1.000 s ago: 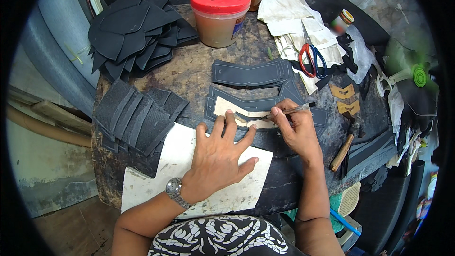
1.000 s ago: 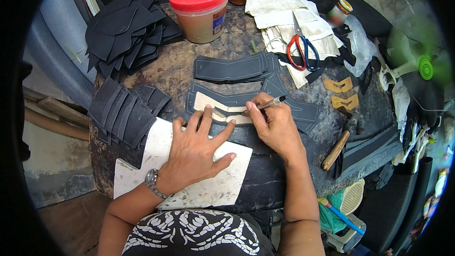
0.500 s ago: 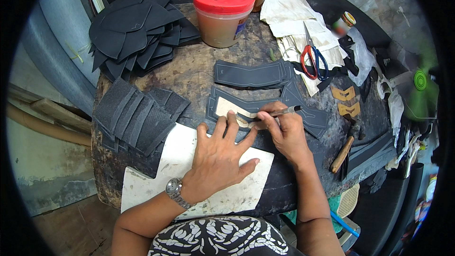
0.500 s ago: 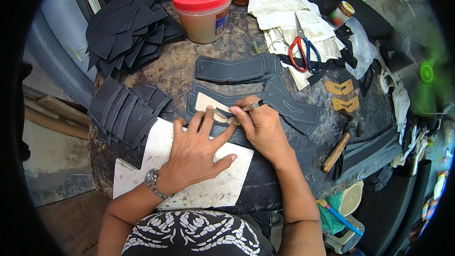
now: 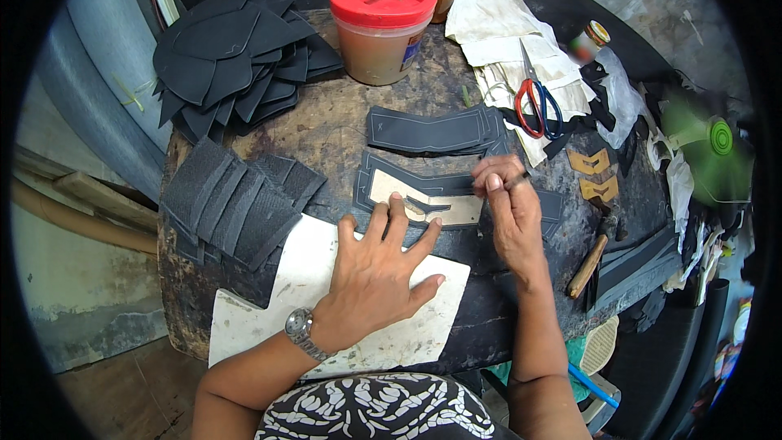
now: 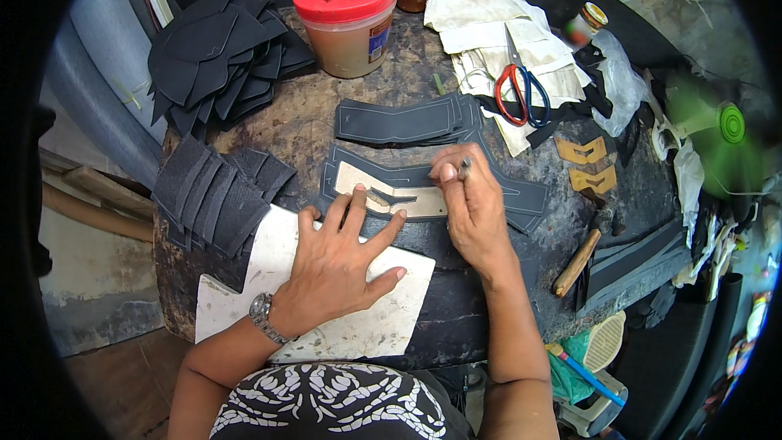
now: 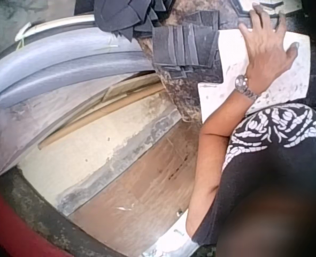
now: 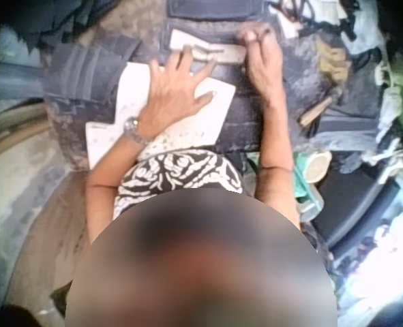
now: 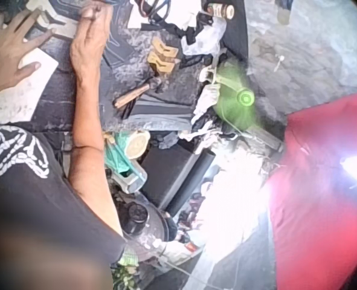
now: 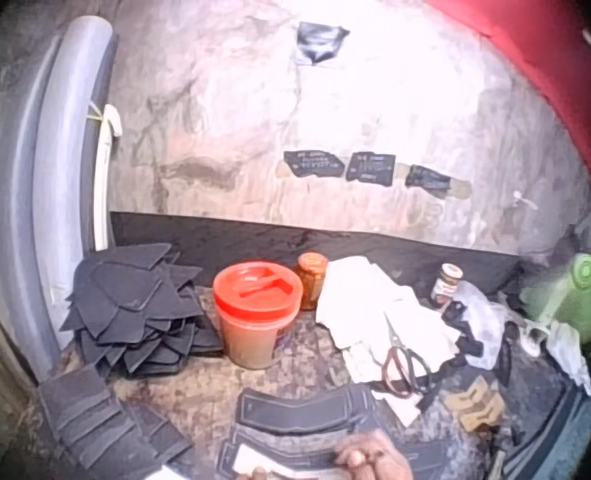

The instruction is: The person repeatedly places a light-colored template on black rubber pieces and uses a black marker to trace the template's outline. After each trace, the person removes the template, sets the marked piece aside, and repeats the process on a new rubber piece.

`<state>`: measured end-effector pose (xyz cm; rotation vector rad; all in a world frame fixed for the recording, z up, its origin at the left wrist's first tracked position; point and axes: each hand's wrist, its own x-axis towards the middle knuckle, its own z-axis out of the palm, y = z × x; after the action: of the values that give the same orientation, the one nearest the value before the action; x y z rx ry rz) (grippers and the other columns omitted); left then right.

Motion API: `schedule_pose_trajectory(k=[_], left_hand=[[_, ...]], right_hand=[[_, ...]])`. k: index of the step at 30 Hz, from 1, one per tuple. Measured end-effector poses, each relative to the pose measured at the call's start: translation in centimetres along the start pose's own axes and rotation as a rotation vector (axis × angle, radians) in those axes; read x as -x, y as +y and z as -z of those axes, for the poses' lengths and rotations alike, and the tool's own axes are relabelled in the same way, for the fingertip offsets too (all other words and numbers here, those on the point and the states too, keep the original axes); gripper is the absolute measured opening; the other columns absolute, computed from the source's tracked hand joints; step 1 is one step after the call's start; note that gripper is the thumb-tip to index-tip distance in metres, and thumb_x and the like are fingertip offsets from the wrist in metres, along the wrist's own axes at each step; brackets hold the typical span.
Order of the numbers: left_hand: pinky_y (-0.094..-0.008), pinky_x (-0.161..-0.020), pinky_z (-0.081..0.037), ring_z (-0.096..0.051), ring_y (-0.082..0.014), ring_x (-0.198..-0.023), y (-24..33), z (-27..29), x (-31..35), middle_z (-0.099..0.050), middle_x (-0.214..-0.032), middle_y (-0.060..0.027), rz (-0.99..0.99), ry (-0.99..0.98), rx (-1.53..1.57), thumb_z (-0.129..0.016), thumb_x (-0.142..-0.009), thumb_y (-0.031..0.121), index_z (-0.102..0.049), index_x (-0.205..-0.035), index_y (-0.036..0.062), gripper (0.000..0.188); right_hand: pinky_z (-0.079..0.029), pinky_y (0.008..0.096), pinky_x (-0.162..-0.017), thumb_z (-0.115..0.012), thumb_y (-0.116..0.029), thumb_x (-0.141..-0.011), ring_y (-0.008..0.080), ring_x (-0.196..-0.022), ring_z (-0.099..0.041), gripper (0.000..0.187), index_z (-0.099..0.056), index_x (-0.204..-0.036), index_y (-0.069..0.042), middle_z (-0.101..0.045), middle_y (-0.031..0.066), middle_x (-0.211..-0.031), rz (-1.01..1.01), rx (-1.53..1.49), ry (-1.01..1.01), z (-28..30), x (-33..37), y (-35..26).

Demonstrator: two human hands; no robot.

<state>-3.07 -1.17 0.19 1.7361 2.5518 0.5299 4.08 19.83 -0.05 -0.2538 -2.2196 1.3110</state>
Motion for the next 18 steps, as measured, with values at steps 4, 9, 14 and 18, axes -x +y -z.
schedule_pose_trajectory(k=[4,9,14,18], left_hand=[[-0.0551,-0.09,-0.036,-0.049,-0.0427,-0.128,0.0,-0.1,0.1,-0.049,-0.14,-0.0388,-0.005,-0.002,-0.012,-0.066,-0.092,0.053,-0.063,-0.143,0.0161,0.063],[-0.0579,-0.096,-0.037,-0.048,-0.046,-0.129,0.2,-0.5,0.5,-0.049,-0.14,-0.0397,0.005,0.013,0.013,-0.065,-0.094,0.051,-0.062,-0.142,0.0086,0.064],[-0.0619,-0.108,-0.033,-0.047,-0.0521,-0.131,0.8,-0.9,1.2,-0.05,-0.136,-0.0428,0.032,0.02,0.032,-0.063,-0.096,0.05,-0.059,-0.136,-0.0077,0.07],[-0.0625,-0.11,-0.032,-0.048,-0.0539,-0.13,0.8,-0.9,1.3,-0.052,-0.132,-0.0428,0.036,0.007,0.042,-0.062,-0.097,0.051,-0.059,-0.133,-0.0117,0.072]], right_hand=[[-0.052,0.039,-0.079,-0.062,-0.002,-0.096,0.0326,-0.089,-0.064,0.019,-0.066,-0.113,0.005,-0.058,0.0157,-0.104,-0.116,0.326,-0.165,1.4,0.7,-0.8],[-0.049,0.0435,-0.095,-0.077,-0.006,-0.083,0.0329,-0.107,-0.057,0.034,-0.068,-0.114,0.0,-0.058,0.0143,-0.112,0.014,0.572,-0.326,1.4,1.0,-0.9],[-0.045,0.0441,-0.096,-0.078,-0.005,-0.082,0.0339,-0.109,-0.053,0.034,-0.061,-0.111,-0.001,-0.055,0.0145,-0.112,-0.002,0.562,-0.335,1.4,1.0,-0.9],[-0.044,0.0418,-0.095,-0.078,-0.003,-0.081,0.0334,-0.106,-0.053,0.03,-0.062,-0.106,-0.002,-0.056,0.0128,-0.106,0.029,0.519,-0.311,1.6,1.0,-1.1]])
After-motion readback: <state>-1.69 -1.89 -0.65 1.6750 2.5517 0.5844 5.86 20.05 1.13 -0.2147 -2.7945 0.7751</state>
